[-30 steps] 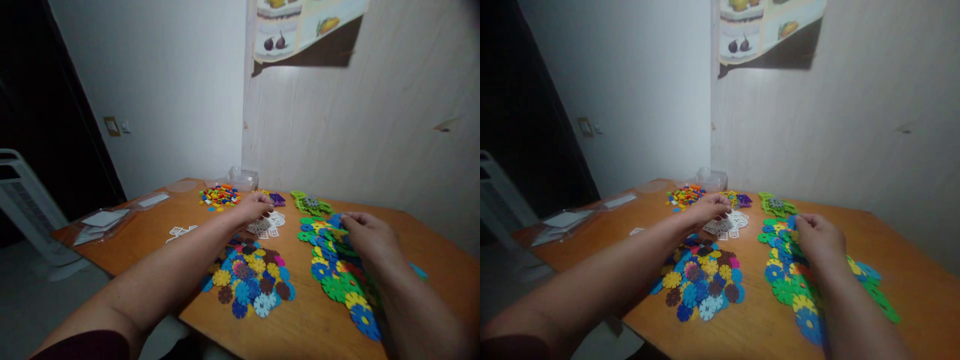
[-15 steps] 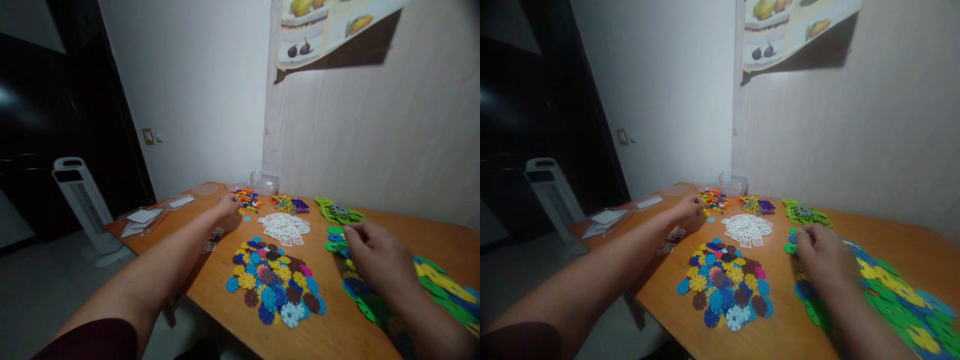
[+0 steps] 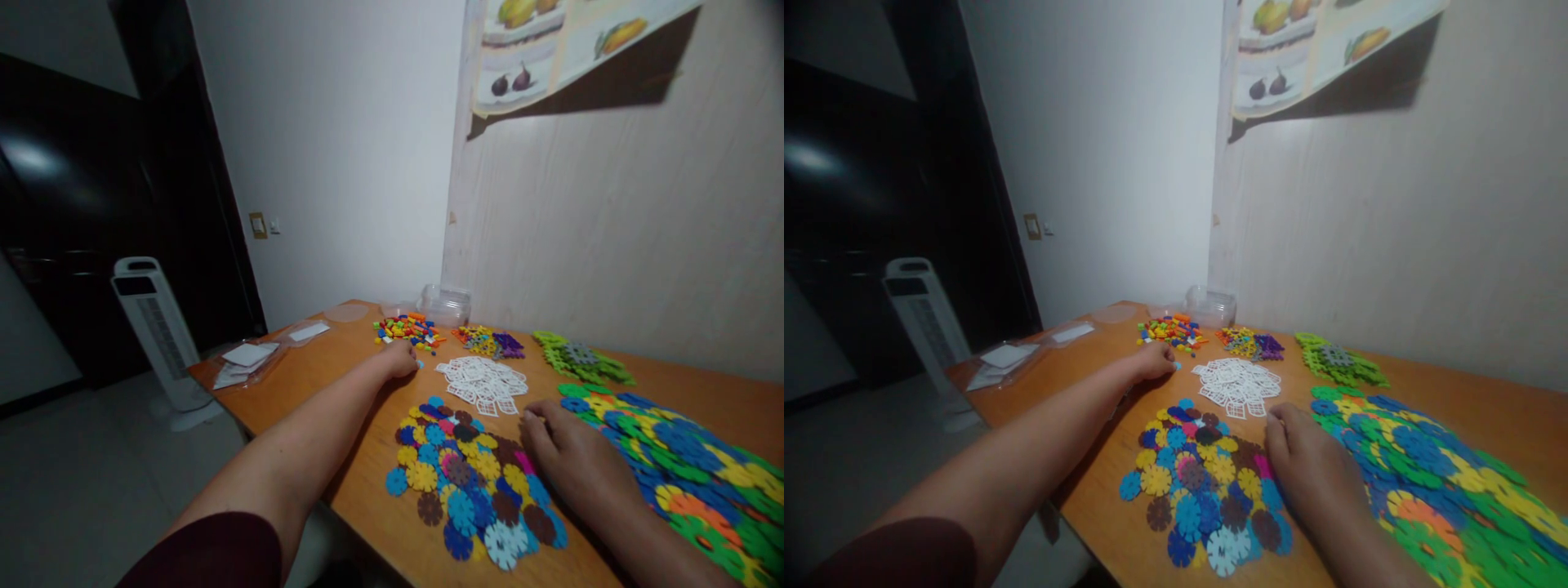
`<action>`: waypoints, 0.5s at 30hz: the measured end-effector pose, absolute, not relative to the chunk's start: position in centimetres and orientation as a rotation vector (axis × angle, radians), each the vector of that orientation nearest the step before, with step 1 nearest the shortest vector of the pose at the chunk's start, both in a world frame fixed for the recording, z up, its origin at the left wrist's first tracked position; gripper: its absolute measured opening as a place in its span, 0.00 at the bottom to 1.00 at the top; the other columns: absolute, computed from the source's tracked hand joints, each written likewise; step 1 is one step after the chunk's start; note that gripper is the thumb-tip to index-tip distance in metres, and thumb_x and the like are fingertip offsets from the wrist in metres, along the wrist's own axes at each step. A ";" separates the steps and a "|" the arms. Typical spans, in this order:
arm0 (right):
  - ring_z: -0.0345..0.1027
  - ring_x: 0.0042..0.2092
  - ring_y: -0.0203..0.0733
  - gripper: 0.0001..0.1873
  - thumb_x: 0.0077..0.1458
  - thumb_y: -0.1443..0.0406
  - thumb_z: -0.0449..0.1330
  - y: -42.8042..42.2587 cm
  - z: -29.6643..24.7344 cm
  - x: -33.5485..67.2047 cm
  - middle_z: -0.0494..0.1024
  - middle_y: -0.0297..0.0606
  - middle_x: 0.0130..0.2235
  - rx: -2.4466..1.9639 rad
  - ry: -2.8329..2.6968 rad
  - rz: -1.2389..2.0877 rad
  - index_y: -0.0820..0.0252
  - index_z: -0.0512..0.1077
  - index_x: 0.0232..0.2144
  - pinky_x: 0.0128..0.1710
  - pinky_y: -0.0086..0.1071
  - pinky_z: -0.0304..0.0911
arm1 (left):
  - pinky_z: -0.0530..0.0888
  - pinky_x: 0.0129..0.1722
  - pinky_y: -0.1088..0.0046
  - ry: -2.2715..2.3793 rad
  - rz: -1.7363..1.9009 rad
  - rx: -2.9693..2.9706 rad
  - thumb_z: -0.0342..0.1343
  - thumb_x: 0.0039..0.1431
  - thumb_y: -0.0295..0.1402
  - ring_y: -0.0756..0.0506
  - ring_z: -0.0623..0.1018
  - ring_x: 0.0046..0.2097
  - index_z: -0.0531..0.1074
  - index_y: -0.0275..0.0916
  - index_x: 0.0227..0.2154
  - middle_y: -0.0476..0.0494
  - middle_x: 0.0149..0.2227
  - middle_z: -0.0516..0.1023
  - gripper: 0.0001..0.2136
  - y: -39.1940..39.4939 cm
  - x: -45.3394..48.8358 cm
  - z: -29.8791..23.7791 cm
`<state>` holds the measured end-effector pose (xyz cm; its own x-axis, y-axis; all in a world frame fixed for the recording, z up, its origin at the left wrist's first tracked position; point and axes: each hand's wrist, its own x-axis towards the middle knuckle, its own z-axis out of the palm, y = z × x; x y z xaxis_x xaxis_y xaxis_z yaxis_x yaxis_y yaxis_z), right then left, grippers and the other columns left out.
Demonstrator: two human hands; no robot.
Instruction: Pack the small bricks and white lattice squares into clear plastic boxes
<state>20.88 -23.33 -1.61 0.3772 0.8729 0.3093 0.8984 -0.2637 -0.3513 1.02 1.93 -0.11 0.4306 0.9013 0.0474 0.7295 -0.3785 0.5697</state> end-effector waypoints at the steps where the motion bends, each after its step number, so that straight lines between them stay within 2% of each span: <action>1: 0.74 0.36 0.48 0.19 0.63 0.52 0.45 -23.3 -1.6 20.9 0.80 0.39 0.35 -2.175 -1.522 -0.071 0.51 0.72 0.37 0.30 0.34 0.57 | 0.60 0.27 0.75 1.383 0.487 2.206 0.64 0.42 0.27 0.49 0.66 0.26 0.68 0.38 0.17 0.52 0.16 0.63 0.09 1.9 1.1 -0.1; 7: 0.75 0.38 0.50 0.20 0.62 0.52 0.45 -23.4 -1.6 20.6 0.81 0.40 0.38 -2.176 -1.498 -0.069 0.51 0.73 0.40 0.32 0.35 0.59 | 0.58 0.24 0.75 1.384 0.476 2.094 0.63 0.40 0.25 0.51 0.63 0.23 0.65 0.38 0.18 0.54 0.16 0.61 0.10 1.4 1.4 0.1; 12: 0.75 0.40 0.50 0.20 0.62 0.51 0.46 -23.5 -1.7 20.5 0.80 0.40 0.39 -2.173 -1.487 -0.043 0.51 0.73 0.41 0.34 0.36 0.60 | 0.56 0.21 0.76 1.276 0.443 1.987 0.59 0.44 0.26 0.53 0.60 0.19 0.63 0.37 0.17 0.54 0.14 0.59 0.09 0.2 0.6 0.8; 15: 0.75 0.41 0.50 0.20 0.62 0.51 0.46 -23.5 -1.7 20.5 0.80 0.40 0.39 -2.193 -1.490 -0.019 0.51 0.73 0.42 0.35 0.36 0.61 | 0.58 0.20 0.78 1.089 0.400 1.904 0.60 0.45 0.29 0.54 0.63 0.19 0.67 0.36 0.21 0.52 0.17 0.65 0.06 -0.3 -0.6 1.7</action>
